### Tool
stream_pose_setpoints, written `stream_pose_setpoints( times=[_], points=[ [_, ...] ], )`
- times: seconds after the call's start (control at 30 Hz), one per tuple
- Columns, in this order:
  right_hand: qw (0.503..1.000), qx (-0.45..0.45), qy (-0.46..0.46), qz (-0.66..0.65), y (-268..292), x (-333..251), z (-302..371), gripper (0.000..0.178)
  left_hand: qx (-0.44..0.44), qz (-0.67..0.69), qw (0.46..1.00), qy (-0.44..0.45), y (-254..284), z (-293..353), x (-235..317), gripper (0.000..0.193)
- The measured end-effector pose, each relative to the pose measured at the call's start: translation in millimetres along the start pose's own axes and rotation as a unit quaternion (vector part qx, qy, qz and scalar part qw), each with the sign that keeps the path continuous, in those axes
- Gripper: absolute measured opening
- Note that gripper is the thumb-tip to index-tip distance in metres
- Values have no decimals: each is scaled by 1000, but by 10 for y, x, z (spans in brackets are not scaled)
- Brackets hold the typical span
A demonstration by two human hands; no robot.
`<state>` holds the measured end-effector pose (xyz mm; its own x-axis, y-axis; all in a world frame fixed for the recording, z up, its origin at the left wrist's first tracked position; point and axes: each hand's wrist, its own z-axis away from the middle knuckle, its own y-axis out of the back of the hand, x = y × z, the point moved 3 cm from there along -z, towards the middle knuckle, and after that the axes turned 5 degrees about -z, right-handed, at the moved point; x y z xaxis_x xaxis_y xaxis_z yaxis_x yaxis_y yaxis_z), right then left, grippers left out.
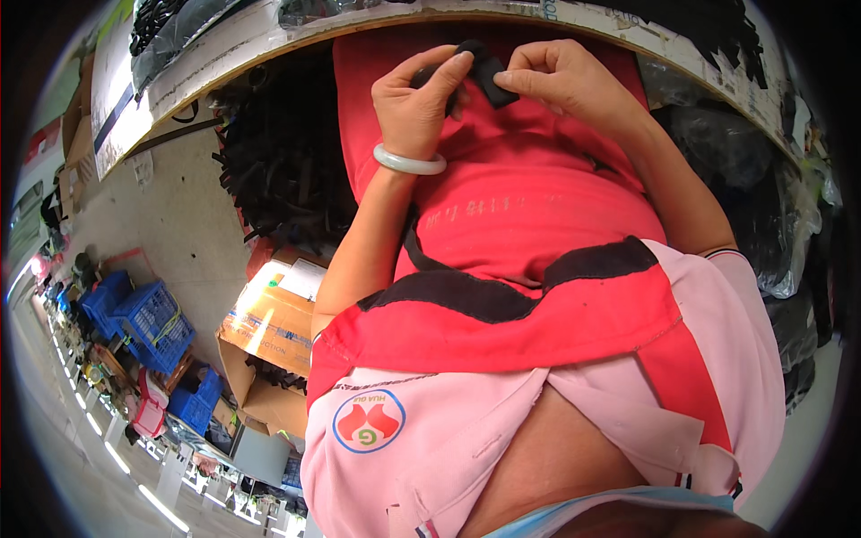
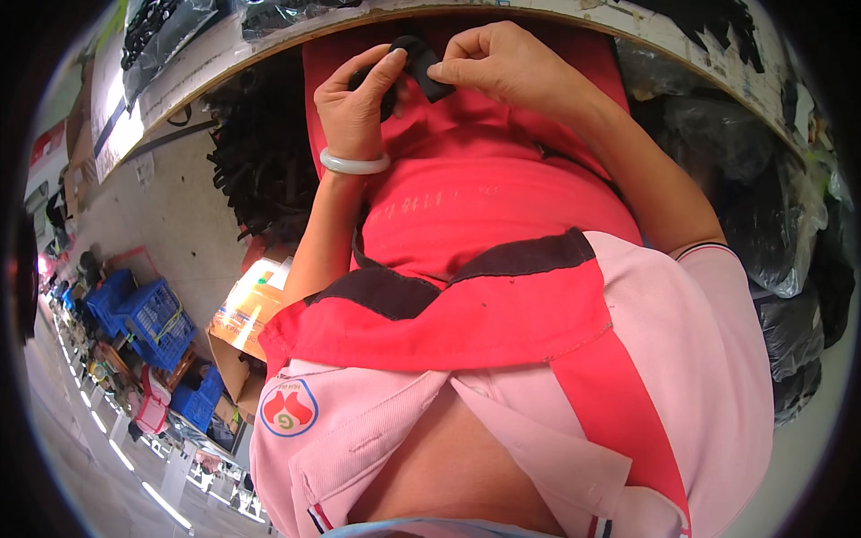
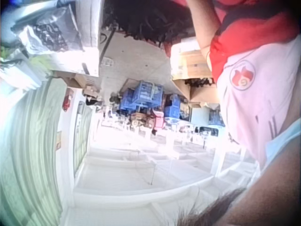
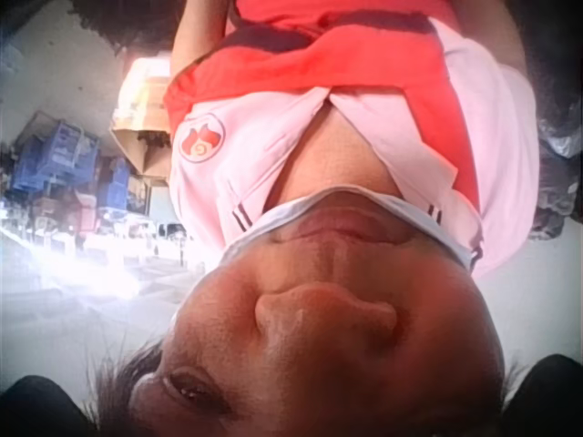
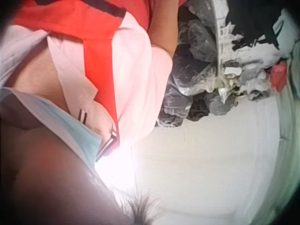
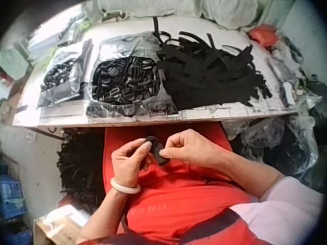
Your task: The recorder is assembling small plastic buckles onto black nylon straps at a workbench.
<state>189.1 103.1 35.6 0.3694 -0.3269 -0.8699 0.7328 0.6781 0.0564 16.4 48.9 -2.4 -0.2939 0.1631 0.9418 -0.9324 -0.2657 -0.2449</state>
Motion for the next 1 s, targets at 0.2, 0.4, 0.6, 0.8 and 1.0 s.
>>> stream_pose_setpoints(
  times=[0.2, 0.4, 0.6, 0.8, 1.0],
  points=[
    [992, 32, 16, -121, -29, 89, -139, 26, -38, 10, 999, -6, 13, -4, -3, 17],
    [966, -82, -29, -244, -144, 196, -322, 22, -60, 4, 997, 50, 179, 135, 101, 15],
    [993, 6, 53, -109, -145, 202, -531, 16, 95, -152, 984, -20, 1398, 796, 839, 21],
    [985, -68, 157, 10, -498, 212, -571, 18, 200, -198, 958, -52, 1935, 1045, 893, 45],
    [966, -182, 170, 64, -933, -60, -450, 17, -57, -73, 994, 62, 662, 546, 131, 46]
  ],
)
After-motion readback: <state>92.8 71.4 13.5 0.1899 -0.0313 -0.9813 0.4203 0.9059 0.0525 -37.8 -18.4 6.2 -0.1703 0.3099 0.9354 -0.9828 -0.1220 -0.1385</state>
